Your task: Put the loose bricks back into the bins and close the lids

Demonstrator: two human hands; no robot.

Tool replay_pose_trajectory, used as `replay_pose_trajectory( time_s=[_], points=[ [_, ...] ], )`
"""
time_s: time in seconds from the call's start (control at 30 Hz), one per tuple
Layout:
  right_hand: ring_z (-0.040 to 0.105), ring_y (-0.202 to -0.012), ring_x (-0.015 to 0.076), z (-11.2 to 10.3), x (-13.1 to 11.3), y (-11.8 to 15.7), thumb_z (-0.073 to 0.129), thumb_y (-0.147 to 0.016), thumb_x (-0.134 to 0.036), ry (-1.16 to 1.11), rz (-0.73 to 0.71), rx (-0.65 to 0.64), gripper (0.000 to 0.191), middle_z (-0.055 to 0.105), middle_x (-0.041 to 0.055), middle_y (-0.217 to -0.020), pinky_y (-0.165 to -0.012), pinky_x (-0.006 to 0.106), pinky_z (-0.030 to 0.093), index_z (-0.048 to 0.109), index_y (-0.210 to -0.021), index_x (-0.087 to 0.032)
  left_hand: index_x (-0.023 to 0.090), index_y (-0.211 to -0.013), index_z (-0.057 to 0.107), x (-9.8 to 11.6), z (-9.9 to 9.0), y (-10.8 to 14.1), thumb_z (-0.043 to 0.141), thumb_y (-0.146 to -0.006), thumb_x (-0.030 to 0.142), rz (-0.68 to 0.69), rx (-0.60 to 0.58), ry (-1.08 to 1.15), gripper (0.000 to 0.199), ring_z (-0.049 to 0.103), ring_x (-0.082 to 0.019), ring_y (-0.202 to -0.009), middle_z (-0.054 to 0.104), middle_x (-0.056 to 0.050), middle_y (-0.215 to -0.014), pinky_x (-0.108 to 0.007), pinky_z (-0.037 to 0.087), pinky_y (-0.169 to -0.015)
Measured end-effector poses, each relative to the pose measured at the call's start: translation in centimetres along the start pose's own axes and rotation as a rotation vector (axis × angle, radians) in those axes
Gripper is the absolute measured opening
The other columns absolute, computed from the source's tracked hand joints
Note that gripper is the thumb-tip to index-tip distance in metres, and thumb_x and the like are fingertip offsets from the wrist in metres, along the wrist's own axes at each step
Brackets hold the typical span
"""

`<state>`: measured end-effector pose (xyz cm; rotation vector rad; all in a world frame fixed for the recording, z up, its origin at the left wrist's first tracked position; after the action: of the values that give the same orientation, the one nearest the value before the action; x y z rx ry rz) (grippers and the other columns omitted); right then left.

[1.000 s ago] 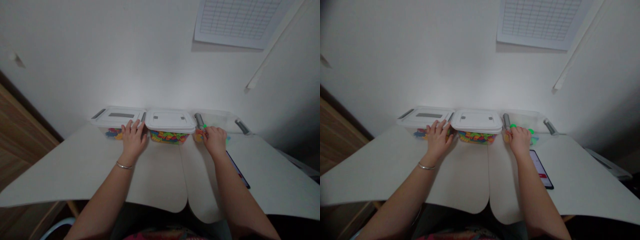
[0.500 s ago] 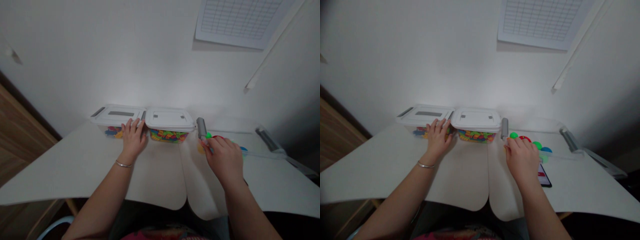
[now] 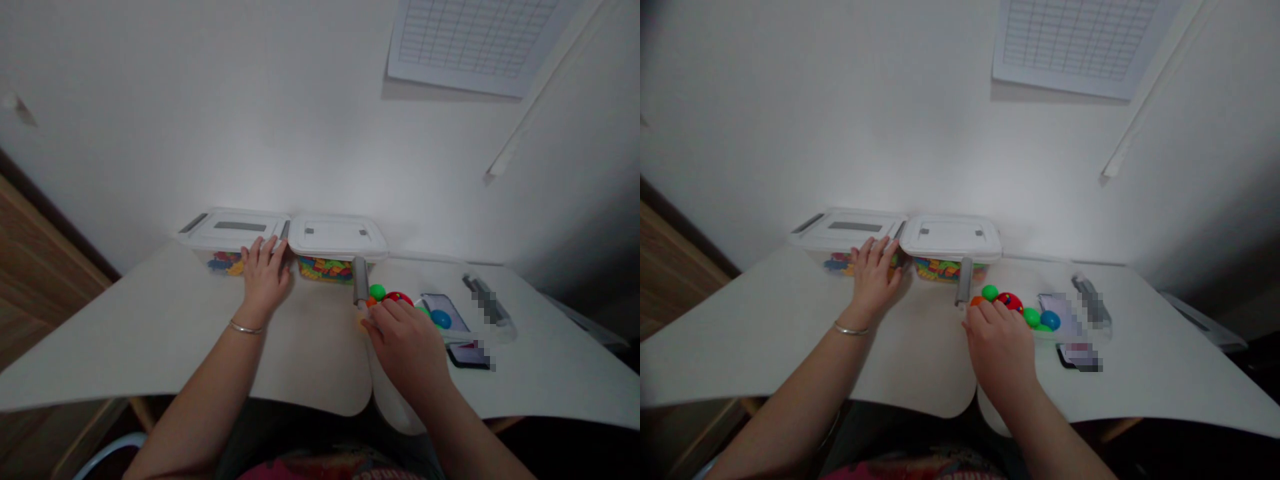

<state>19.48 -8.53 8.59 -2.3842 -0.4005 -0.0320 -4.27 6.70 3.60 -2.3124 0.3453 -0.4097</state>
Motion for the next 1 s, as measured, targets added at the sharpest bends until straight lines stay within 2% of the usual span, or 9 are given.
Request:
replay_pose_trajectory(
  time_s=[0.27,0.37,0.47,0.57,0.7,0.83,0.9,1.0],
  points=[
    [0.058,-0.073,0.0198,1.3,-4.2,-1.3,0.064,-0.086,-0.013,-0.140,-0.083,0.029,0.011,0.066,0.0012,-0.074,-0.062,0.033,0.037,0.063,-0.079,-0.021,0.022,-0.144,0.051,0.3,-0.1,0.3,0.047,-0.093,0.032,0.048,0.040,0.029,0.051,0.036,-0.032,-0.142,0.051,-0.012,-0.148,-0.058,0.014,-0.122],
    [0.058,-0.073,0.0190,1.7,-5.5,-1.6,0.065,-0.086,-0.012,-0.159,-0.128,0.022,0.009,0.067,0.0011,-0.075,-0.061,0.033,0.037,0.064,-0.081,-0.020,0.020,-0.138,0.056,0.5,-0.6,0.4,0.040,-0.097,0.032,0.096,0.051,0.114,0.046,0.047,-0.028,-0.132,0.060,-0.012,-0.137,-0.049,0.027,-0.119],
    [0.058,-0.072,0.0185,2.1,-6.6,-1.8,0.066,-0.087,-0.014,-0.163,-0.156,0.021,0.008,0.067,0.0014,-0.075,-0.059,0.033,0.036,0.065,-0.082,-0.020,0.017,-0.135,0.058,0.4,-0.8,0.5,0.035,-0.099,0.034,0.125,0.060,0.259,0.046,0.056,-0.025,-0.118,0.065,-0.013,-0.125,-0.043,0.041,-0.108],
    [0.059,-0.073,0.0181,2.1,-7.4,-2.2,0.066,-0.088,-0.015,-0.166,-0.177,-0.010,0.005,0.068,0.0021,-0.077,-0.058,0.032,0.036,0.066,-0.086,-0.019,0.017,-0.135,0.058,0.4,-0.6,0.7,0.032,-0.101,0.043,0.154,0.032,0.474,0.050,0.059,-0.023,-0.109,0.065,-0.013,-0.121,-0.040,0.047,-0.099],
    [0.061,-0.073,0.0184,1.9,-8.2,-2.9,0.065,-0.089,-0.015,-0.204,-0.188,-0.081,0.004,0.067,0.0017,-0.078,-0.058,0.032,0.038,0.067,-0.088,-0.019,0.019,-0.135,0.059,0.6,-0.2,0.7,0.030,-0.100,0.055,0.170,0.008,0.704,0.057,0.056,-0.024,-0.113,0.062,-0.013,-0.124,-0.042,0.045,-0.101],
    [0.062,-0.075,0.0194,2.0,-9.3,-3.2,0.060,-0.092,-0.016,-0.233,-0.214,-0.141,0.008,0.068,0.0030,-0.080,-0.060,0.033,0.042,0.068,-0.095,-0.018,0.020,-0.126,0.068,0.7,-0.1,0.5,0.026,-0.098,0.063,0.176,-0.060,0.876,0.066,0.054,-0.026,-0.117,0.061,-0.013,-0.123,-0.044,0.040,-0.108],
    [0.063,-0.076,0.0197,2.2,-9.6,-3.3,0.058,-0.094,-0.017,-0.228,-0.224,-0.170,0.013,0.069,0.0044,-0.083,-0.060,0.033,0.043,0.068,-0.102,-0.016,0.020,-0.119,0.072,0.5,-0.2,0.4,0.031,-0.096,0.066,0.160,-0.087,0.954,0.066,0.054,-0.027,-0.117,0.062,-0.013,-0.122,-0.045,0.038,-0.109],
    [0.063,-0.079,0.0204,2.1,-9.5,-3.3,0.057,-0.095,-0.018,-0.223,-0.242,-0.218,0.021,0.070,0.0063,-0.088,-0.060,0.033,0.044,0.065,-0.113,-0.014,0.020,-0.105,0.076,0.2,-0.4,0.2,0.046,-0.091,0.065,0.101,-0.132,1.065,0.056,0.053,-0.029,-0.119,0.063,-0.013,-0.121,-0.045,0.037,-0.110]
  ],
)
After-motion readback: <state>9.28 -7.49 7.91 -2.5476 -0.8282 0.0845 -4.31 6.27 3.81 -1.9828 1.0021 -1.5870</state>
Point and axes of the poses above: each hand's wrist, its own y-axis away from the middle knuckle, its own z-axis out of the palm, x = y × z, the point moved 3 cm from there along -y, towards the middle knuckle
